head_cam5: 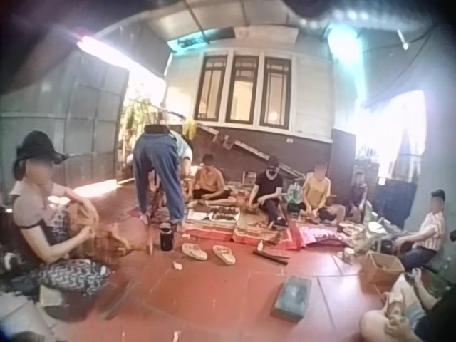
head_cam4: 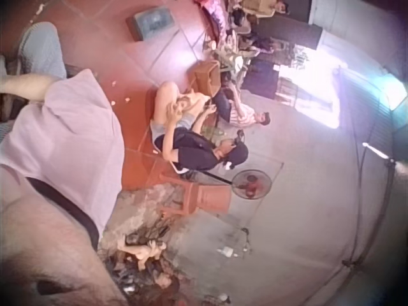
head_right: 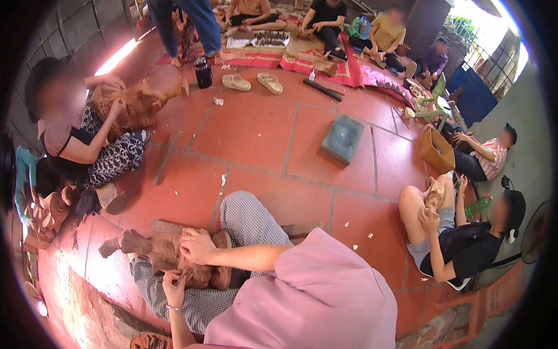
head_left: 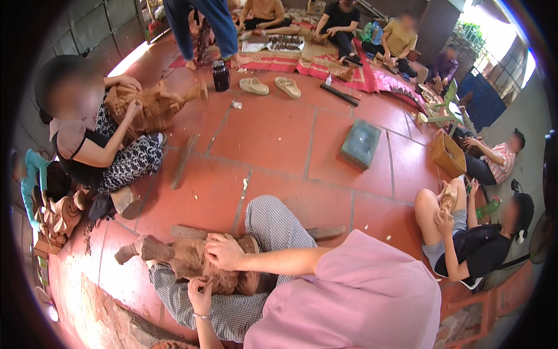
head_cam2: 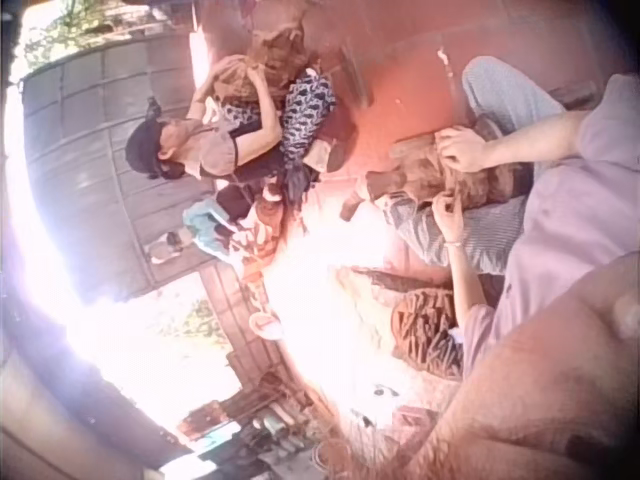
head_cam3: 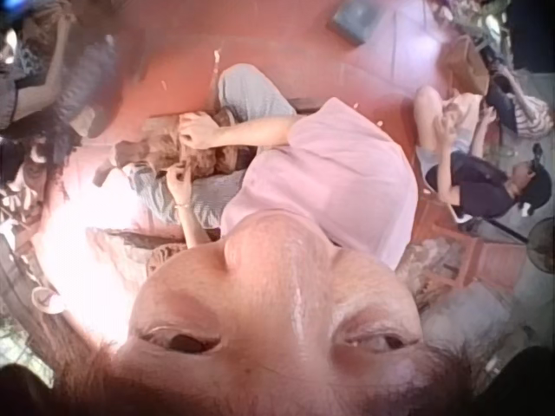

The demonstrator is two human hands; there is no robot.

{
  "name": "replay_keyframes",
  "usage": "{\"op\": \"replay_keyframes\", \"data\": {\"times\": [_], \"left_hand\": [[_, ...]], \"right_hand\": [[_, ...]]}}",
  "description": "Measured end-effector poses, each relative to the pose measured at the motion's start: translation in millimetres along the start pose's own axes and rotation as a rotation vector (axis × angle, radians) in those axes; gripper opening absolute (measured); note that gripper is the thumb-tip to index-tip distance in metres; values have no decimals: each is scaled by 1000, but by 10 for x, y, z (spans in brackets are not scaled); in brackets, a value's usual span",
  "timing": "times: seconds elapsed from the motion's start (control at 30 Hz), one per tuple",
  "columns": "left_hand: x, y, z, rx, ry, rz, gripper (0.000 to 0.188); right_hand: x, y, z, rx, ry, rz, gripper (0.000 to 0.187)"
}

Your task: The person sits on the floor and carves a wooden figurine by hand, using small tools to shape and smooth the surface. They rotate the piece frequently to work on different sides and occasionally wipe away shavings.

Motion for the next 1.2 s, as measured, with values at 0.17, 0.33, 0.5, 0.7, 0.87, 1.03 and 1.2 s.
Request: {"op": "replay_keyframes", "data": {"times": [0.17, 0.33, 0.5, 0.7, 0.87, 1.03, 1.2], "left_hand": [[-68, 52, 54, 74, 32, -14, 24], [-87, 81, 56, 30, -41, -58, 22], [-80, 42, 35, -29, 15, -10, 20], [69, 117, 168, 16, 42, 124, 17], [-153, 64, 7, -67, -74, 9, 22], [-36, 169, 133, -17, -76, 6, 21], [-76, 37, -6, -42, -58, -27, 21]], "right_hand": [[11, 29, 34, -32, -19, -8, 20], [24, 9, 2, -30, 10, 72, 18], [-2, -66, -7, 11, 15, 4, 17], [109, -43, 58, 29, 29, 75, 17], [13, -24, -10, 3, 13, 5, 18], [90, 31, 20, -43, 6, 33, 17], [16, 8, 4, -13, -13, 17, 16]]}}
Point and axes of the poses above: each hand's wrist, its own z-axis towards the middle knuckle, its own y-axis out of the palm, x = y × z, the point moved 9 cm from there along z, towards the middle knuckle
